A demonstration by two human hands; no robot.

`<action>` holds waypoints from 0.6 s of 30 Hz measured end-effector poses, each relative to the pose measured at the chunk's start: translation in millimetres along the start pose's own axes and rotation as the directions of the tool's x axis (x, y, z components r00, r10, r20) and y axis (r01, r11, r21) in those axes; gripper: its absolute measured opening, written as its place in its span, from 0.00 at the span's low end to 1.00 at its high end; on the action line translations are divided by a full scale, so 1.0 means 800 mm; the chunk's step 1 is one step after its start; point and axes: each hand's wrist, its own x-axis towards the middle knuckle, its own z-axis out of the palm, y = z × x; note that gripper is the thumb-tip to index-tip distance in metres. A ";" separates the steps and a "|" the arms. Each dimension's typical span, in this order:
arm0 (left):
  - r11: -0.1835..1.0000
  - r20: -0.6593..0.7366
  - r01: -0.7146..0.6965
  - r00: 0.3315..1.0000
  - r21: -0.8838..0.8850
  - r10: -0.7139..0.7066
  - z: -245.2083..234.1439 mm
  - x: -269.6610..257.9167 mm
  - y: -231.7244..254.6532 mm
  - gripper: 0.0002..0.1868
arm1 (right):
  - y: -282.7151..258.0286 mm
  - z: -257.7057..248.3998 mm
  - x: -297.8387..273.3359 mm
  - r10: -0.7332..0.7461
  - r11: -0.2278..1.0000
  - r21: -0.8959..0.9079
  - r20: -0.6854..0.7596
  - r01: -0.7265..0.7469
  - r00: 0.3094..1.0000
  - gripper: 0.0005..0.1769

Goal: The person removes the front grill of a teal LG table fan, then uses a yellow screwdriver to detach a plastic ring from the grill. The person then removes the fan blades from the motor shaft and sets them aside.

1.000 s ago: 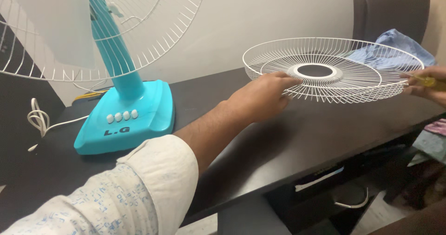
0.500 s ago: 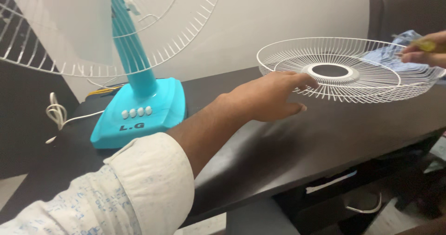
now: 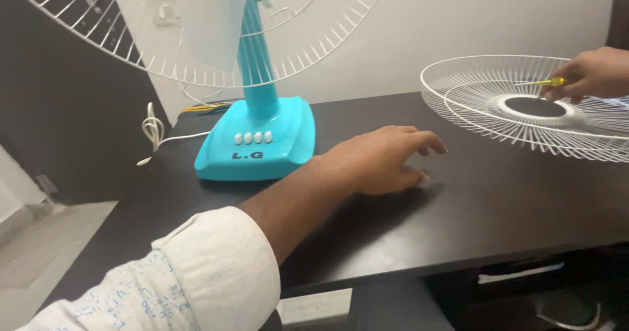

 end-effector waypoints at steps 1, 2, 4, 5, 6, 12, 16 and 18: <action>1.000 0.004 0.014 1.000 0.004 -0.014 -0.001 -0.002 -0.002 0.26 | -0.002 0.002 0.005 0.003 1.000 0.011 0.014 -0.004 1.000 0.30; 1.000 0.009 0.028 1.000 0.009 -0.028 -0.002 -0.004 -0.004 0.26 | -0.005 0.004 0.009 0.007 1.000 0.022 0.027 -0.007 1.000 0.29; 1.000 0.007 0.012 1.000 0.020 -0.012 -0.006 -0.005 -0.007 0.26 | -0.006 0.006 0.011 0.032 0.998 0.058 0.032 -0.033 0.999 0.29; 1.000 0.008 0.001 1.000 0.025 -0.001 -0.008 -0.005 -0.008 0.26 | -0.005 0.009 0.009 0.047 0.996 0.076 0.036 -0.050 0.998 0.29; 0.999 0.001 -0.001 1.000 0.039 0.001 -0.009 -0.005 -0.009 0.26 | -0.002 0.008 0.006 0.033 0.991 0.131 0.032 -0.037 0.999 0.28; 0.999 -0.011 -0.003 1.000 0.053 0.003 -0.010 -0.001 -0.010 0.26 | 0.020 0.017 -0.021 0.098 0.732 0.677 -0.217 0.077 0.971 0.25; 0.998 -0.020 -0.039 0.999 0.051 0.040 -0.006 0.003 -0.007 0.25 | 0.038 0.036 -0.053 -0.114 0.603 0.753 -0.245 0.263 0.963 0.19; 0.997 -0.023 -0.059 0.998 0.042 0.060 -0.005 0.004 -0.007 0.25 | 0.043 0.052 -0.071 -0.283 0.585 0.694 -0.311 0.420 0.907 0.16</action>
